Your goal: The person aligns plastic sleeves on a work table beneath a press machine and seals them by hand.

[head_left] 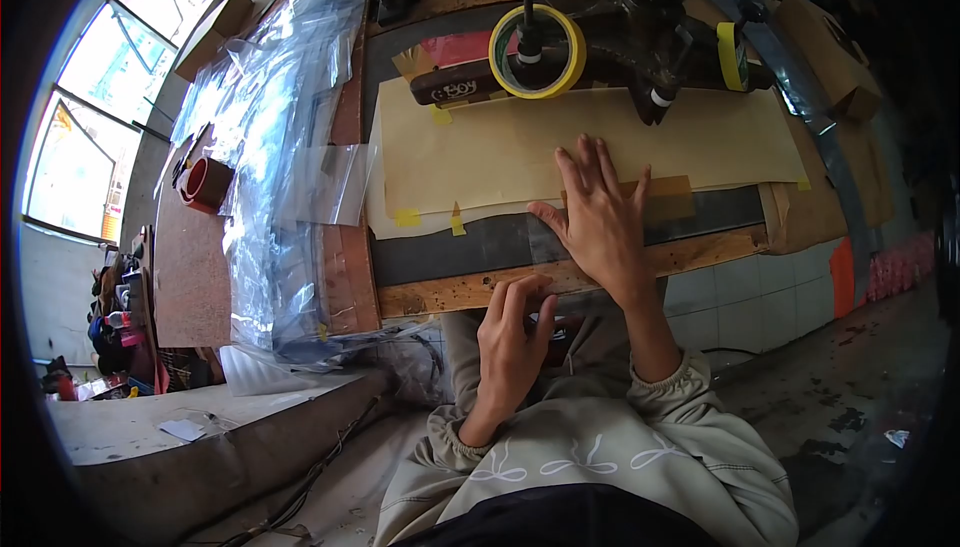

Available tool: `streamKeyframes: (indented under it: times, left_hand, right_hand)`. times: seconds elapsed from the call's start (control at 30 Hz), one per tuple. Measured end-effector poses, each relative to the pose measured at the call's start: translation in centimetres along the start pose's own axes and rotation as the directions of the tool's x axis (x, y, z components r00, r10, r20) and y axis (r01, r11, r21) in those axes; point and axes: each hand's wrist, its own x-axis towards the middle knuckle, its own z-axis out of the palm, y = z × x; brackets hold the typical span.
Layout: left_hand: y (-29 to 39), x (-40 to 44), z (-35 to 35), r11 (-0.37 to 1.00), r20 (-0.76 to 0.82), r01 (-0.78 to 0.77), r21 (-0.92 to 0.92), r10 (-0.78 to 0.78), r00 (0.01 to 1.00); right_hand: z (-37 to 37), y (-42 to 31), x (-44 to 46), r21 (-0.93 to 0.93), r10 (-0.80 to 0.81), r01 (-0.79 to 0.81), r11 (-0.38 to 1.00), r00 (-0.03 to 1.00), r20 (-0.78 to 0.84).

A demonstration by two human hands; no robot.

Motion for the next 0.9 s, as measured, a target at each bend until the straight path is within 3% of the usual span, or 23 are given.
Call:
streamKeyframes:
  times: [0.9]
  left_hand:
    - [-0.01,0.3,0.11,1.0,0.011,0.016,-0.019,-0.016,1.0]
  right_hand:
    - [-0.38,0.1,0.18,-0.018,-0.014,0.014,1.0,1.0,0.027]
